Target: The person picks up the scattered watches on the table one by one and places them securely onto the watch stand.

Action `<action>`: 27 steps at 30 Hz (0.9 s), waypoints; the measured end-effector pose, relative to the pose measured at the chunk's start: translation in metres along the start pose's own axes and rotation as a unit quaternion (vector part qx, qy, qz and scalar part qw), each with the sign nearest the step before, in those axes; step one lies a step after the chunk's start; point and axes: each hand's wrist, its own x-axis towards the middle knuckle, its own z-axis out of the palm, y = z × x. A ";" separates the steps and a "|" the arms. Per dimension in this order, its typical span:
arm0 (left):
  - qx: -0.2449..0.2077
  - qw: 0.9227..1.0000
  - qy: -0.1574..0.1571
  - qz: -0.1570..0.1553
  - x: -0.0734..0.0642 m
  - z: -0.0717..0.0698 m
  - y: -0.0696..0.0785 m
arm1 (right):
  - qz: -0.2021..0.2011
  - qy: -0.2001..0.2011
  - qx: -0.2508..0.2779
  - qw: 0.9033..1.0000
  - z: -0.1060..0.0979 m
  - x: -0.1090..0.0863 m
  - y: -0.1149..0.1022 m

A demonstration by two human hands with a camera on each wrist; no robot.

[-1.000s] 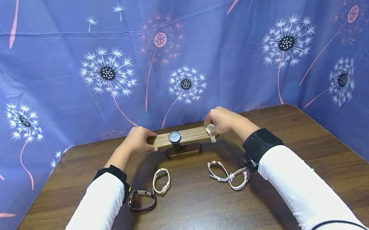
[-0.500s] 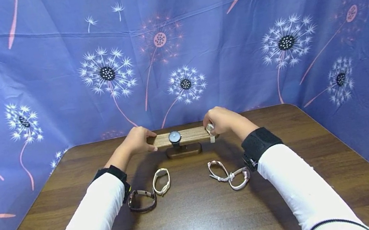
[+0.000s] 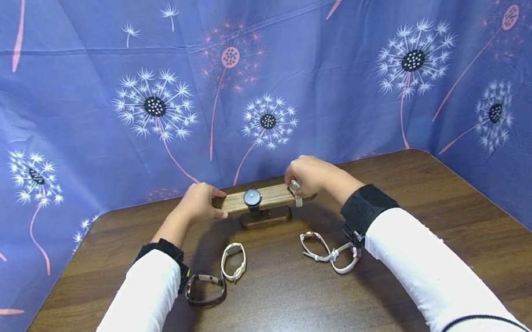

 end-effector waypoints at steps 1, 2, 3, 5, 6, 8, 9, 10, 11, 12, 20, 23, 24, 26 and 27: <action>0.000 1.000 0.000 -0.001 0.000 0.000 0.000 | 0.001 0.000 0.000 1.000 0.000 0.001 -0.002; -0.001 1.000 0.000 -0.003 0.000 0.000 0.000 | 0.001 0.000 -0.002 1.000 0.000 0.002 -0.003; -0.002 1.000 0.000 -0.004 0.000 0.000 0.000 | 0.003 -0.001 -0.001 1.000 0.000 0.004 -0.005; -0.001 1.000 -0.003 -0.004 0.000 0.001 0.000 | 0.002 -0.002 0.000 1.000 0.001 0.006 -0.008; -0.001 1.000 -0.004 -0.004 0.000 0.001 0.000 | 0.000 -0.003 -0.002 1.000 0.001 0.007 -0.009; 0.002 1.000 -0.006 -0.005 0.000 0.002 0.000 | -0.008 -0.001 -0.007 1.000 0.003 0.010 -0.012; 0.003 1.000 -0.007 -0.005 0.000 0.002 0.000 | -0.008 -0.001 -0.007 1.000 0.003 0.011 -0.014; 0.004 1.000 -0.007 -0.005 0.000 0.002 0.000 | -0.012 0.003 -0.010 1.000 0.003 0.012 -0.016; 0.004 1.000 -0.007 -0.006 0.000 0.002 0.000 | -0.014 0.004 -0.011 1.000 0.004 0.014 -0.017; 0.004 1.000 -0.008 -0.008 0.000 0.002 0.001 | -0.014 0.004 -0.012 1.000 0.004 0.015 -0.019; 0.001 1.000 0.001 0.003 -0.001 0.001 0.002 | -0.010 0.010 -0.013 1.000 0.005 0.023 -0.027; -0.004 1.000 0.000 -0.004 -0.001 0.000 0.002 | -0.013 0.012 -0.013 1.000 0.006 0.026 -0.030; -0.003 1.000 -0.001 -0.006 0.000 0.000 0.002 | -0.014 0.014 -0.015 1.000 0.006 0.027 -0.031; -0.005 1.000 -0.001 -0.009 0.000 0.000 0.001 | -0.016 0.016 -0.014 1.000 0.008 0.029 -0.032; -0.005 1.000 -0.001 -0.011 0.000 0.000 0.001 | -0.018 0.018 -0.014 1.000 0.008 0.030 -0.033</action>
